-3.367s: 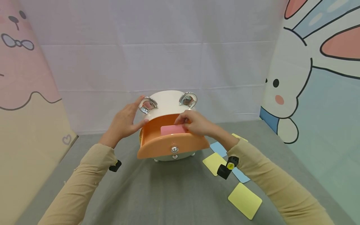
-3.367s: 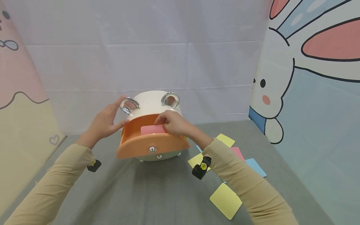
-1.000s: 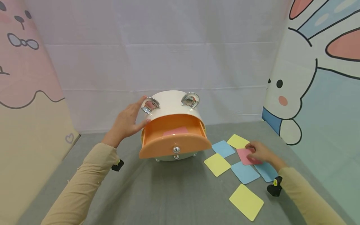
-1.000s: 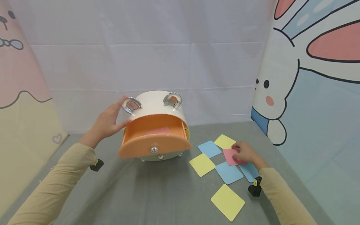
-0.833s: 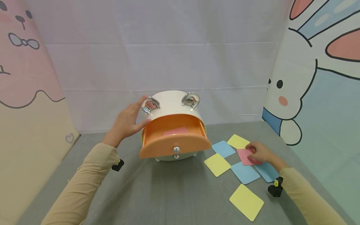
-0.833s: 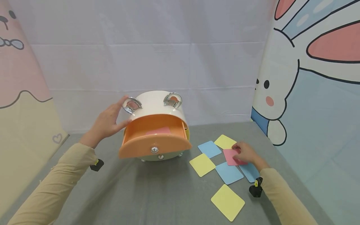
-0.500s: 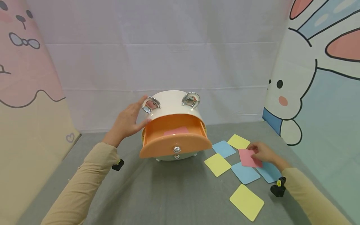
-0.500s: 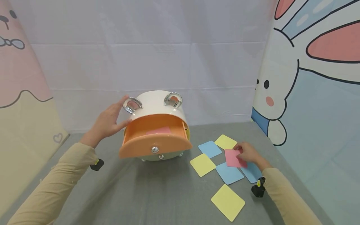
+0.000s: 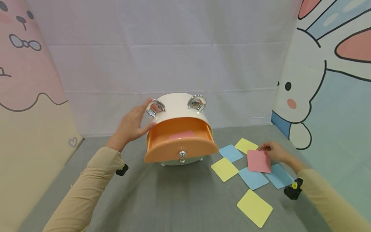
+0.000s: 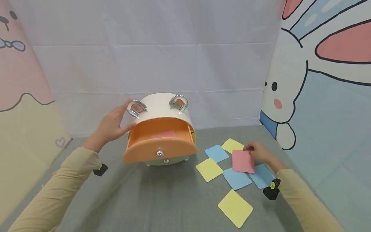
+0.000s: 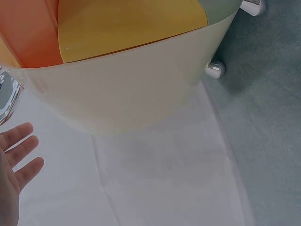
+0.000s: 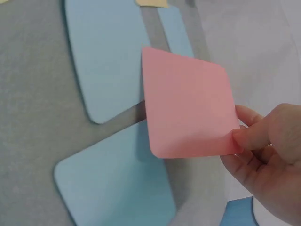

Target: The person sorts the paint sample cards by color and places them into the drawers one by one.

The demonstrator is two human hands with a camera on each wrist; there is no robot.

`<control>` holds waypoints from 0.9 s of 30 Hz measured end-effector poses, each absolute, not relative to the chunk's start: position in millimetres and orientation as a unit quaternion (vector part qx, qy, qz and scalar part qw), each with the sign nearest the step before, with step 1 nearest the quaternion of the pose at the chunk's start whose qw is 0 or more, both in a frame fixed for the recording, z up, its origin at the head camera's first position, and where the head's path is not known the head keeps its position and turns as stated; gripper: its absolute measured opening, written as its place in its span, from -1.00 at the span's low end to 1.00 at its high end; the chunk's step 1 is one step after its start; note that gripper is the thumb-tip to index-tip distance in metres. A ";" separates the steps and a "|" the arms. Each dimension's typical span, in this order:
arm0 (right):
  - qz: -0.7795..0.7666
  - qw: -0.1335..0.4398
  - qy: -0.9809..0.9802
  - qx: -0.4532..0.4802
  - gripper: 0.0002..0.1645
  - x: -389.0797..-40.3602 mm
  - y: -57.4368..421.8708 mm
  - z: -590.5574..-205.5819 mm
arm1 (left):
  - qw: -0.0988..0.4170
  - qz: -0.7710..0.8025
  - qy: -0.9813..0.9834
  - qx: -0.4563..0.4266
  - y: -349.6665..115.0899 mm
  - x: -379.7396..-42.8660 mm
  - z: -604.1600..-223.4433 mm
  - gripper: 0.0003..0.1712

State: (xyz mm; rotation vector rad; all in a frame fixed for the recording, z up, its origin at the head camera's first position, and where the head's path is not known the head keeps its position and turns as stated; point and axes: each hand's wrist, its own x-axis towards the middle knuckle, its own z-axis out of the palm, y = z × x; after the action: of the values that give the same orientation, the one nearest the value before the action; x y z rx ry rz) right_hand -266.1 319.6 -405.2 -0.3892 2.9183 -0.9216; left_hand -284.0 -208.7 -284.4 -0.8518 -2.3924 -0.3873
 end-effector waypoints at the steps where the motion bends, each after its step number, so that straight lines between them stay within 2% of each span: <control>1: -0.302 0.025 0.944 -0.131 -0.70 -266.4 319.5 -401.0 | 0.283 -0.144 -0.893 -0.318 -208.7 -284.1 -284.6 -0.09; 7: -0.293 -0.010 0.941 -0.169 -0.72 -266.5 313.8 -362.8 | 0.281 -0.141 -0.895 -0.317 -208.6 -284.8 -284.5 -0.07; 14: -0.272 -0.021 0.949 -0.157 -0.72 -268.1 299.6 -310.1 | 0.277 -0.139 -0.897 -0.315 -208.5 -285.4 -284.1 -0.06; 27: -0.279 -0.077 0.931 -0.225 -0.76 -262.5 257.5 -256.2 | 0.271 -0.140 -0.899 -0.314 -207.5 -285.4 -284.9 -0.06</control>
State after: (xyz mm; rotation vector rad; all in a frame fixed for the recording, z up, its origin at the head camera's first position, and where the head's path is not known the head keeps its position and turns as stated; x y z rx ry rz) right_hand -262.5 257.5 -256.2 -0.7420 3.0758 -0.9204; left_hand -285.4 -207.5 -284.9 -0.8469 -2.4209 -0.3762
